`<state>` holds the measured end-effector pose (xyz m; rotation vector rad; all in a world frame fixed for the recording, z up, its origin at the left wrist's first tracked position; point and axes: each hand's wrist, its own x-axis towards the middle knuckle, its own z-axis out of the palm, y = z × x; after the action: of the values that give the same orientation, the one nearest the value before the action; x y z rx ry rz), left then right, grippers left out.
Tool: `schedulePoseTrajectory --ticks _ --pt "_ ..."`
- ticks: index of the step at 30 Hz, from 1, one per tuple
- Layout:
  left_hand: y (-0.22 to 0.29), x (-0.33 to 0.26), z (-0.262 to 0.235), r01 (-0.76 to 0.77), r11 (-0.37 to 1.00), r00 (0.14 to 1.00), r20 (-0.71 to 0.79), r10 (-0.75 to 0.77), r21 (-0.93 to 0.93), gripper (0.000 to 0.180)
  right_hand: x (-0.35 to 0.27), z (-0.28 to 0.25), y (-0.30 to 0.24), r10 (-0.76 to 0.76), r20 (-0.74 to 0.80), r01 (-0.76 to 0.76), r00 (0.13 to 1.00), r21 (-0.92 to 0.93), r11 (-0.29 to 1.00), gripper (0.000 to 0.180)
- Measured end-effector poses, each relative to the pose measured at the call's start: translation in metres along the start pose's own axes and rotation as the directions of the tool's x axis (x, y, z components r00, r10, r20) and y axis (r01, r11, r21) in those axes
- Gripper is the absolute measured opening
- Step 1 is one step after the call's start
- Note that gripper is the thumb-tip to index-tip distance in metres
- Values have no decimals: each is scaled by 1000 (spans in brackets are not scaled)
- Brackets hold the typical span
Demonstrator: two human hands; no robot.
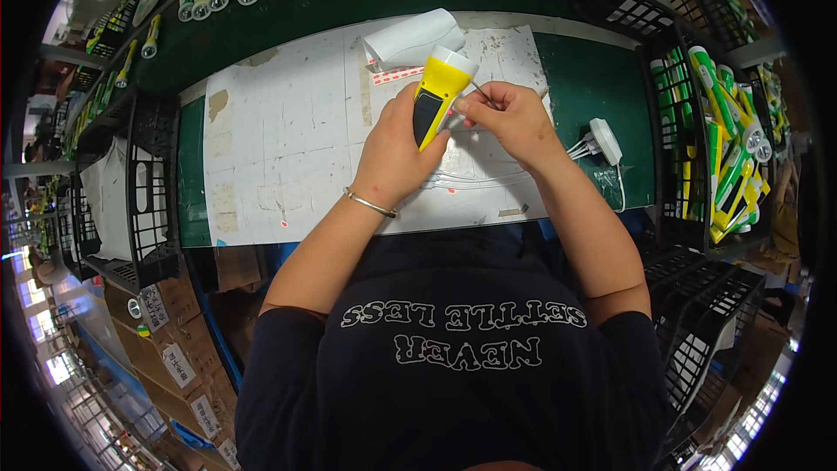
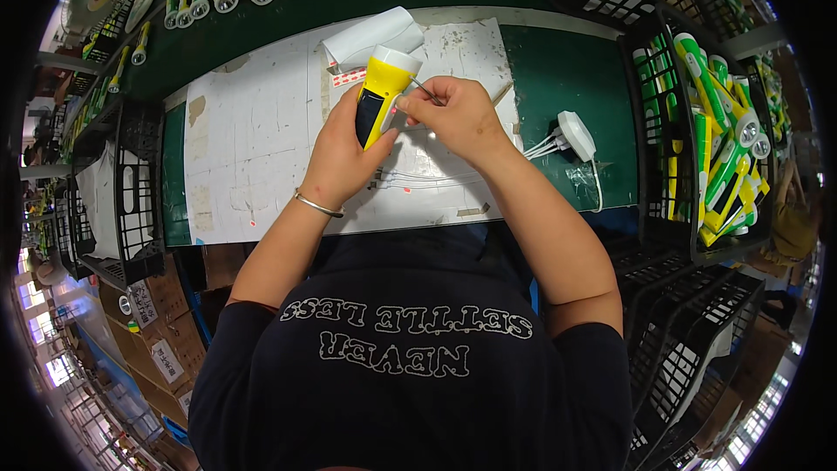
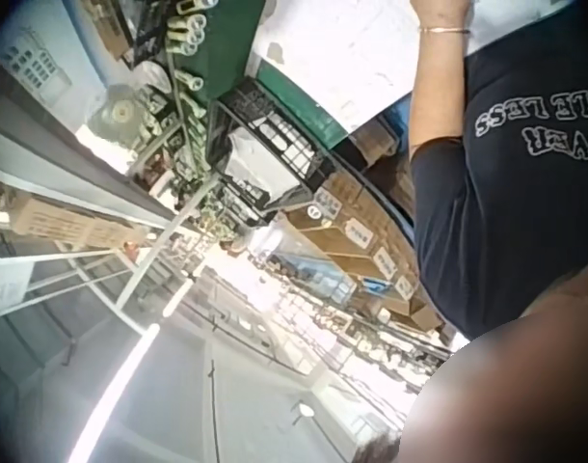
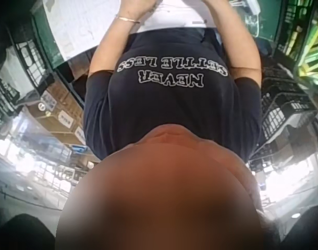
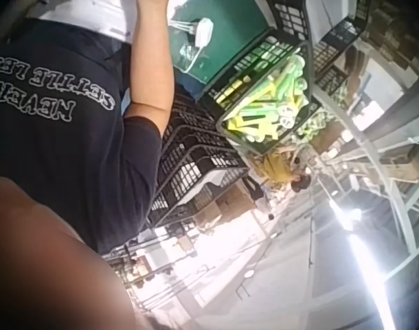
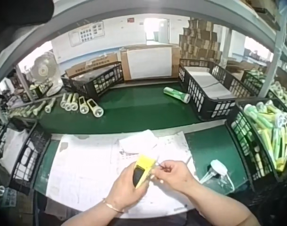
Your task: Assembling handheld flashlights by joining housing components and testing functionality.
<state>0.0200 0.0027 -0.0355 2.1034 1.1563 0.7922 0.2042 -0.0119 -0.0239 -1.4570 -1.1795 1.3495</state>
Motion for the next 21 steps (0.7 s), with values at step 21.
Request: schedulePoseTrajectory --ticks 21 --pt "4 31 -63 224 741 974 177 -143 -633 64 -133 -197 -45 -746 -563 -238 356 -827 510 47"
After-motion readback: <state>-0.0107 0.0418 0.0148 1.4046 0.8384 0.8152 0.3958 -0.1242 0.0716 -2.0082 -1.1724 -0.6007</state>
